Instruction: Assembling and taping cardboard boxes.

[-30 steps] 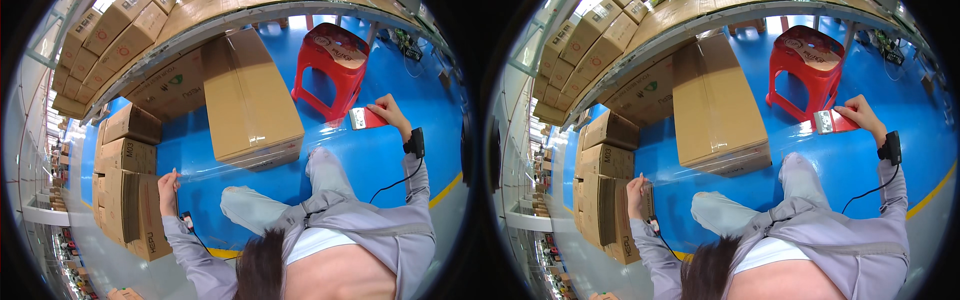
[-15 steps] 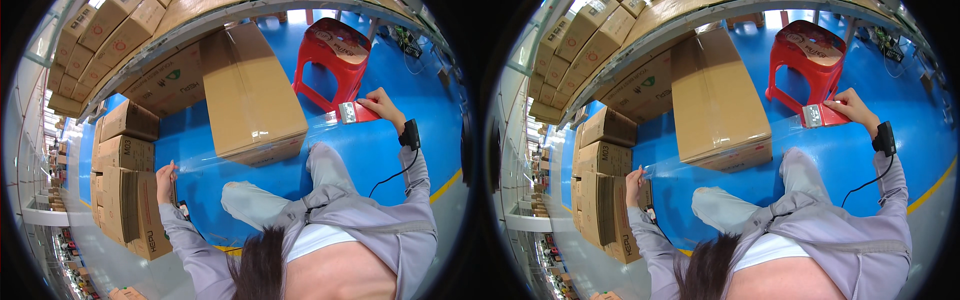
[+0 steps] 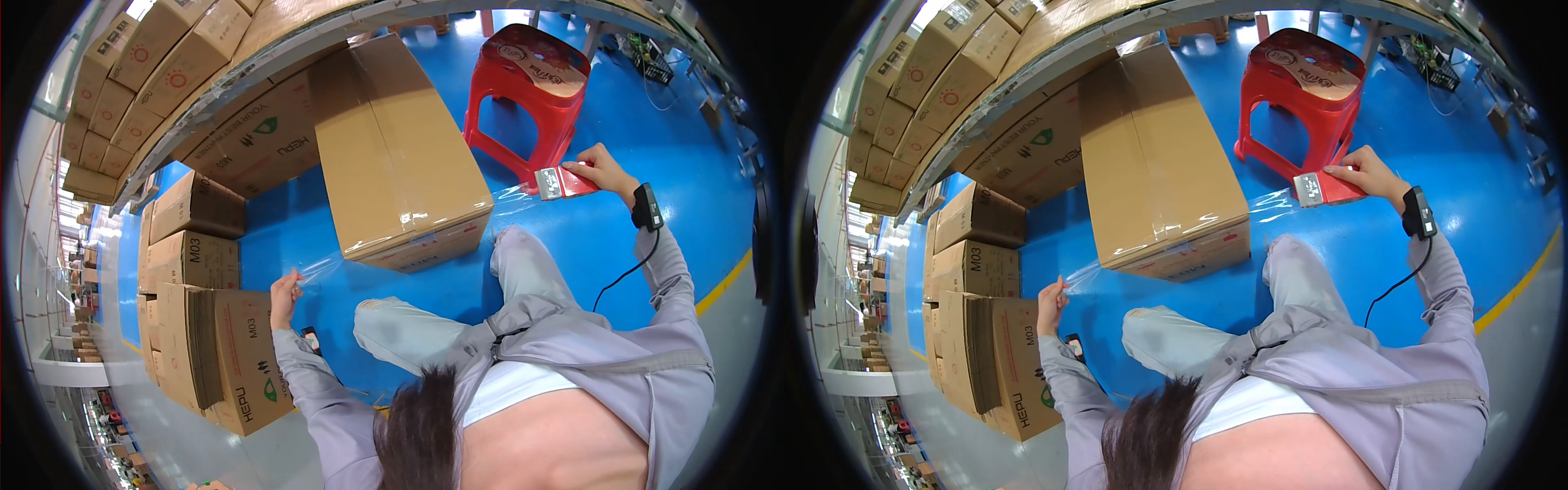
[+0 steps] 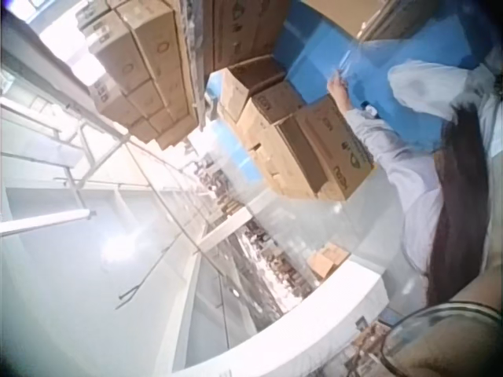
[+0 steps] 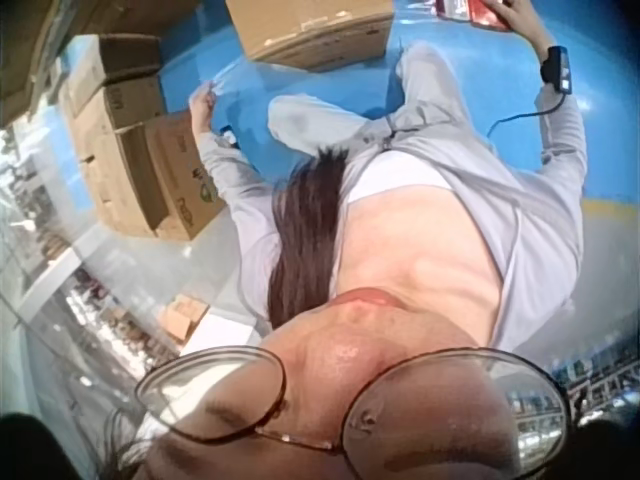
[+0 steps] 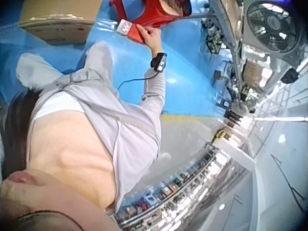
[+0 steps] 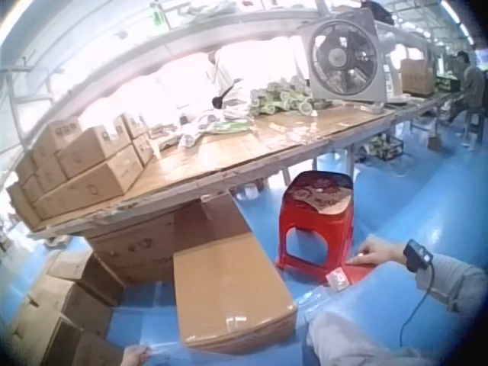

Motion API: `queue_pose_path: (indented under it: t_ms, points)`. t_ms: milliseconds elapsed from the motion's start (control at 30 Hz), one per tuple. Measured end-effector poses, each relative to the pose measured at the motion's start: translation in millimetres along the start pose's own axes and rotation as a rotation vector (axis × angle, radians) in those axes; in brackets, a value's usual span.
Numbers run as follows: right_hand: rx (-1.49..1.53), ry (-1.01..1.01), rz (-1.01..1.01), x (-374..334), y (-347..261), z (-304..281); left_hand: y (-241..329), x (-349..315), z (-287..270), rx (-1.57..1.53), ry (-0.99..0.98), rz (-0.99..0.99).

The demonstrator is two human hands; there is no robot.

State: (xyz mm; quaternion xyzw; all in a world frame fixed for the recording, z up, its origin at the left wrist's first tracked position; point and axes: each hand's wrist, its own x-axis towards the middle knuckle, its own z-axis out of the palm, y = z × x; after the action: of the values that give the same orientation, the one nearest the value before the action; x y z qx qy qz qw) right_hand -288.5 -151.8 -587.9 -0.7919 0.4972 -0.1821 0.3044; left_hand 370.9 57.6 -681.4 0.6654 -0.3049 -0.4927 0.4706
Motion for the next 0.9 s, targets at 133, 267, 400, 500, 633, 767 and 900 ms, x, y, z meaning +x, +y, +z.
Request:
queue_pose_path:
  t_ms: [133,267,400,500,633,767,900]
  points:
    - [-0.038,-0.013,-0.047,-0.7,-0.8,8.3,-30.4,8.6,22.9,0.004,0.003,-0.081]
    - [-0.201,-0.087,-0.106,5.2,-8.2,12.2,-56.1,16.4,51.2,0.051,-0.019,-0.145]
    - [-0.410,-0.095,-0.182,13.7,-21.4,22.4,-79.0,23.1,68.5,0.050,-0.064,-0.114]
    - [-0.523,-0.076,-0.182,15.7,-27.7,44.4,-94.6,26.6,80.9,0.075,-0.080,-0.046]
    - [-0.643,-0.132,-0.081,12.4,-74.1,57.1,-99.6,27.9,107.6,0.079,-0.055,-0.008]
    - [-0.666,-0.092,-0.098,17.7,-90.3,64.7,-104.0,31.8,124.5,0.201,0.003,0.085]
    - [-0.693,-0.151,-0.040,30.2,-103.7,73.7,-118.6,36.3,136.5,0.193,0.064,0.134]
